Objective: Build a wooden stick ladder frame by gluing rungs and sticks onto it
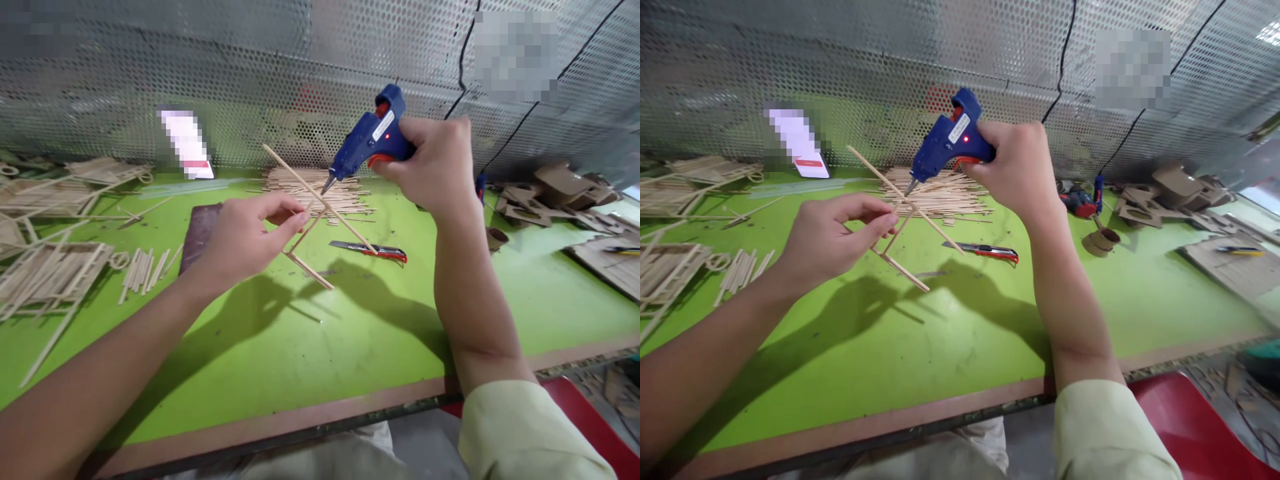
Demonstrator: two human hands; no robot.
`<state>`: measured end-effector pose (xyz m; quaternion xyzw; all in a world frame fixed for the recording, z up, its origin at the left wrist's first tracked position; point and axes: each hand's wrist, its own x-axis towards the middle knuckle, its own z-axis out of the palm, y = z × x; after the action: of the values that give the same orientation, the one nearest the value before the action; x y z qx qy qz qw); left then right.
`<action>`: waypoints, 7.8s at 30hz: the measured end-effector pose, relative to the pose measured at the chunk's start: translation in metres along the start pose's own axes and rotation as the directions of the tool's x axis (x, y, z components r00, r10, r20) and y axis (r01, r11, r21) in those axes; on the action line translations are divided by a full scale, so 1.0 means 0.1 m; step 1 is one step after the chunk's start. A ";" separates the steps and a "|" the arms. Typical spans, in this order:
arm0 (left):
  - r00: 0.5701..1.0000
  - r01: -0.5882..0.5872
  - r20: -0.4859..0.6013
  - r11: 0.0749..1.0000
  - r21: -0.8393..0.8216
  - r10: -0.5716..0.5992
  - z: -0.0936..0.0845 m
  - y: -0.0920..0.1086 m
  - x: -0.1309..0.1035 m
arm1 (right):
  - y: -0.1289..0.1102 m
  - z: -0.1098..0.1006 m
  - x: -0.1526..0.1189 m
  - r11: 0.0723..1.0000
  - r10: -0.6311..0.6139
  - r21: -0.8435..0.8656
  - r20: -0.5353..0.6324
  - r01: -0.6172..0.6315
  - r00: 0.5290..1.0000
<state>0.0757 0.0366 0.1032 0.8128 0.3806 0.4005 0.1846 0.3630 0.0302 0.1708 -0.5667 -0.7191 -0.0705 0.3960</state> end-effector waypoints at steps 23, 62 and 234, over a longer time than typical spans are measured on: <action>0.997 0.055 0.055 0.998 -0.001 -0.055 0.01 0.04 0.01 | -0.02 0.03 0.01 0.996 -0.012 -0.084 0.055 0.017 0.998; 0.999 0.022 0.047 1.000 0.012 -0.023 0.01 -0.02 0.01 | -0.05 0.06 0.02 0.992 0.035 -0.120 0.092 -0.024 0.995; 0.825 -0.062 0.547 0.940 0.336 -0.141 0.23 -0.79 -0.38 | 0.22 1.60 -1.08 0.887 -0.447 0.383 0.570 0.258 0.689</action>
<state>0.0417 0.0580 0.0219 0.9056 0.3894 0.0674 0.1542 0.3088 0.0437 -0.0148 -0.3451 -0.9090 0.1523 0.1772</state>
